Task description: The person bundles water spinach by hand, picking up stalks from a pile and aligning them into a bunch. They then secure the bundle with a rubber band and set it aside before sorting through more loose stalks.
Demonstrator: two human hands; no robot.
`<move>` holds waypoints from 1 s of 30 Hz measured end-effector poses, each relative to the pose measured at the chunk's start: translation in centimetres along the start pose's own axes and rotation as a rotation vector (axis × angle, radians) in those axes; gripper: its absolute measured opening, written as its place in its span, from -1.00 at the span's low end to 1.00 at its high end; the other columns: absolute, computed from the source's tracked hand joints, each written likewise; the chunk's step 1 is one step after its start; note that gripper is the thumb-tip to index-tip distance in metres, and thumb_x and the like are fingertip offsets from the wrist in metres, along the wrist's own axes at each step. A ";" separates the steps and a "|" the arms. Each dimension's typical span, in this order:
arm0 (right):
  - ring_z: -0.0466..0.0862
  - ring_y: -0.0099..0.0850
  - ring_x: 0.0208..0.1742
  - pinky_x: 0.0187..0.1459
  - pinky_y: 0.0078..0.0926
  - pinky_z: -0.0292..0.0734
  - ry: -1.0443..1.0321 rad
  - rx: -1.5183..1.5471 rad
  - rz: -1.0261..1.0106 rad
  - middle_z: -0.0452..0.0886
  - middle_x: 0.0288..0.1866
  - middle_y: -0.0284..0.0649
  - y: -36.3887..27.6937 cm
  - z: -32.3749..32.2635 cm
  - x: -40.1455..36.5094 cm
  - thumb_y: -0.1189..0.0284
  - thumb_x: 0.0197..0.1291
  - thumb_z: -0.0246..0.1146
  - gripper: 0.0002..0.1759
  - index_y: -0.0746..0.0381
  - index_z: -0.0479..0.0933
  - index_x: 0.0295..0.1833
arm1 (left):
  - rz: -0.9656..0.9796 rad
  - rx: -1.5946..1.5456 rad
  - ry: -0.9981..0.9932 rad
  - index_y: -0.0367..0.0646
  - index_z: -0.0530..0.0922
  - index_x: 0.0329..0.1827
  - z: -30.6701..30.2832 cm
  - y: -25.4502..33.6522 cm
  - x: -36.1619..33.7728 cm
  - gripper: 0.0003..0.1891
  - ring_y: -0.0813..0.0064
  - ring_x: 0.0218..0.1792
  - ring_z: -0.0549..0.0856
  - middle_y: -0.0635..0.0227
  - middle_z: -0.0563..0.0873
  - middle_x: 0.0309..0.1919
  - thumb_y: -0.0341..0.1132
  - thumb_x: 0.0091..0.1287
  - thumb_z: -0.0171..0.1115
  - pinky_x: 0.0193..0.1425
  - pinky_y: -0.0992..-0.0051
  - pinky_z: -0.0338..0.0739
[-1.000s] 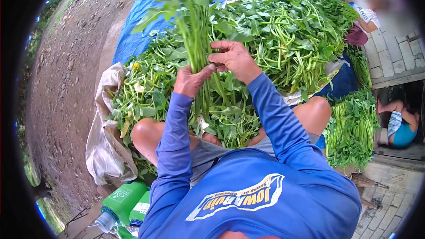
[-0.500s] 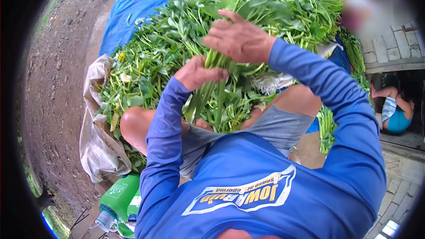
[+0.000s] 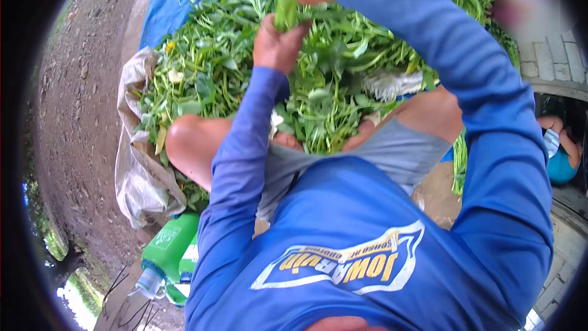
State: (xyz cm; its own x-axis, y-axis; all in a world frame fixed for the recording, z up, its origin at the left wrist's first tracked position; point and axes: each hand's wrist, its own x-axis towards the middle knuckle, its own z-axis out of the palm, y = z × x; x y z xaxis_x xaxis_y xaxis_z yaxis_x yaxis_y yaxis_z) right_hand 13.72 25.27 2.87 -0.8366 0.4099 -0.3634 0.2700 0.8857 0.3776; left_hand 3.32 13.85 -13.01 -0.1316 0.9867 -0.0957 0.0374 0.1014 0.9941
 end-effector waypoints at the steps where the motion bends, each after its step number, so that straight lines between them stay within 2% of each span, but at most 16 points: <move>1: 0.54 0.10 0.44 0.33 0.11 0.53 -0.058 0.029 0.011 0.52 0.43 0.22 -0.5 -0.5 0.8 0.28 0.30 0.27 -0.42 0.27 0.52 0.40 | -0.063 -0.015 -0.013 -0.25 0.63 -0.03 -0.4 -0.6 0.2 -0.56 0.55 -0.46 0.66 0.37 0.73 -0.38 -0.08 0.30 0.58 -0.40 0.43 0.59; 2: 0.56 0.09 0.42 0.36 0.10 0.52 0.230 0.026 0.061 0.56 0.39 0.20 -0.7 2.8 1.9 0.32 0.31 0.22 -0.50 0.29 0.58 0.32 | -0.109 -0.034 -0.018 -0.24 0.65 -0.15 -1.1 -1.0 1.1 -0.65 0.62 -0.55 0.59 0.44 0.68 -0.46 -0.13 0.32 0.56 -0.51 0.49 0.51; 3: 0.58 0.08 0.41 0.38 0.08 0.52 0.514 0.026 0.109 0.61 0.34 0.18 -1.6 3.5 2.0 0.36 0.32 0.17 -0.56 0.30 0.64 0.24 | -0.150 -0.085 0.010 -0.24 0.67 -0.23 -1.6 -1.8 1.4 -0.66 0.57 -0.55 0.60 0.42 0.67 -0.46 -0.12 0.29 0.56 -0.51 0.47 0.51; 6: 0.74 0.02 0.13 0.26 -0.11 0.63 1.116 0.247 0.216 0.75 0.09 0.07 -2.3 3.5 1.9 0.36 0.28 0.25 -0.61 0.28 0.68 0.16 | -0.294 -0.151 0.086 -0.26 0.67 -0.22 -4.3 -4.3 2.2 -0.62 0.55 -0.56 0.60 0.41 0.64 -0.49 -0.09 0.27 0.56 -0.50 0.46 0.52; 8: 0.76 -0.19 -0.15 0.07 -0.32 0.67 0.859 0.835 0.289 0.77 -0.18 -0.12 -3.5 2.1 -2.8 0.29 0.37 0.30 -0.69 0.30 0.68 0.04 | -0.328 -0.181 0.133 -0.28 0.68 -0.23 -5.8 -4.8 2.4 -0.59 0.52 -0.55 0.61 0.38 0.63 -0.47 -0.04 0.27 0.55 -0.49 0.46 0.54; 10: 0.77 -0.08 -0.23 0.12 -0.15 0.58 0.616 0.987 0.432 0.75 -0.38 -0.17 -7.0 6.7 -5.2 0.31 0.33 0.27 -0.77 0.24 0.70 -0.14 | -0.361 -0.279 0.187 -0.27 0.68 -0.22 -6.6 -4.4 2.5 -0.59 0.51 -0.55 0.61 0.38 0.64 -0.45 -0.05 0.27 0.55 -0.48 0.46 0.54; 12: 0.77 0.00 -0.14 0.13 -0.20 0.63 0.421 1.091 0.394 0.80 -0.21 -0.03 -11.3 11.4 -7.0 0.22 0.25 0.35 -0.60 0.33 0.72 0.00 | -0.357 -0.303 0.186 -0.26 0.68 -0.22 -7.1 -4.7 2.8 -0.62 0.50 -0.56 0.60 0.36 0.63 -0.44 -0.08 0.28 0.57 -0.50 0.45 0.55; 14: 0.78 0.05 -0.08 0.10 -0.07 0.65 0.488 1.105 0.473 0.78 -0.09 0.08 -15.8 14.6 -7.7 0.12 0.18 0.36 -0.46 0.32 0.71 0.10 | -0.351 -0.342 0.182 -0.27 0.68 -0.21 -6.8 -3.9 2.8 -0.62 0.50 -0.56 0.59 0.36 0.62 -0.45 -0.10 0.28 0.58 -0.51 0.45 0.54; 16: 0.78 0.06 -0.01 0.10 -0.06 0.66 0.512 1.180 0.552 0.76 0.01 0.15 -18.4 16.0 -7.9 0.07 0.17 0.39 -0.33 0.32 0.63 0.27 | -0.325 -0.339 0.199 -0.29 0.68 -0.22 -6.4 -4.3 3.0 -0.60 0.51 -0.57 0.57 0.37 0.61 -0.46 -0.08 0.29 0.60 -0.53 0.47 0.53; 17: 0.78 0.05 0.02 0.07 -0.03 0.65 0.438 1.446 0.593 0.77 -0.01 0.11 -19.1 15.9 -8.2 0.10 0.22 0.42 -0.35 0.29 0.58 0.31 | -0.321 -0.334 0.206 -0.29 0.68 -0.22 -6.3 -4.1 3.0 -0.59 0.52 -0.57 0.56 0.38 0.61 -0.46 -0.07 0.29 0.60 -0.52 0.47 0.53; 20: 0.78 0.05 -0.02 0.01 -0.01 0.65 0.570 1.366 0.721 0.77 -0.06 0.06 -20.5 15.9 -8.7 0.17 0.28 0.44 -0.44 0.27 0.58 0.28 | -0.265 -0.303 0.264 -0.30 0.70 -0.19 -6.0 -3.8 3.3 -0.60 0.54 -0.57 0.57 0.40 0.63 -0.47 -0.09 0.31 0.61 -0.50 0.50 0.54; 21: 0.77 0.00 -0.07 -0.07 -0.04 0.65 0.577 1.290 0.703 0.76 -0.08 0.00 -20.2 14.8 -9.4 0.24 0.33 0.42 -0.54 0.26 0.60 0.23 | -0.256 -0.298 0.279 -0.28 0.70 -0.19 -5.9 -3.8 3.3 -0.63 0.55 -0.59 0.58 0.41 0.63 -0.48 -0.12 0.31 0.61 -0.52 0.51 0.54; 25: 0.79 -0.13 -0.12 -0.07 -0.27 0.72 0.629 1.269 0.428 0.74 -0.08 -0.05 -19.5 13.9 -10.1 0.31 0.38 0.39 -0.63 0.28 0.66 0.18 | -0.238 -0.304 0.308 -0.25 0.70 -0.19 -5.3 -4.2 3.6 -0.66 0.54 -0.62 0.57 0.41 0.63 -0.51 -0.14 0.34 0.59 -0.55 0.51 0.52; 28: 0.79 -0.14 -0.13 -0.07 -0.27 0.72 0.718 1.292 0.377 0.74 -0.08 -0.06 -19.3 14.4 -9.3 0.32 0.37 0.39 -0.69 0.26 0.72 0.11 | -0.200 -0.324 0.303 -0.21 0.68 -0.22 -5.0 -3.9 3.7 -0.67 0.53 -0.62 0.57 0.41 0.63 -0.51 -0.12 0.36 0.57 -0.57 0.48 0.51; 29: 0.78 -0.09 -0.14 -0.09 -0.20 0.70 0.773 1.323 0.393 0.75 -0.13 -0.02 -19.5 14.2 -8.9 0.31 0.35 0.34 -0.73 0.29 0.74 -0.02 | -0.216 -0.331 0.303 -0.20 0.67 -0.23 -5.1 -3.9 3.3 -0.67 0.53 -0.62 0.57 0.40 0.63 -0.51 -0.12 0.35 0.57 -0.57 0.48 0.51; 30: 0.78 -0.06 -0.15 -0.10 -0.18 0.69 0.693 1.332 0.421 0.74 -0.17 0.01 -19.5 13.9 -8.6 0.30 0.35 0.30 -0.72 0.30 0.74 -0.06 | -0.234 -0.337 0.304 -0.19 0.66 -0.25 -5.2 -3.4 2.8 -0.67 0.52 -0.62 0.57 0.40 0.63 -0.51 -0.11 0.35 0.58 -0.57 0.48 0.52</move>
State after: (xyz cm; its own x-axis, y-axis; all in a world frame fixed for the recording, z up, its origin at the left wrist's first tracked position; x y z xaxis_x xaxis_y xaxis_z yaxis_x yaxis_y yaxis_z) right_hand 22.25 7.52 -13.18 -0.5423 0.8245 0.1615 0.4313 0.4381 -0.7887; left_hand -2.30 15.63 -16.42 -0.3826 0.8557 -0.3485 -0.3423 0.2191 0.9137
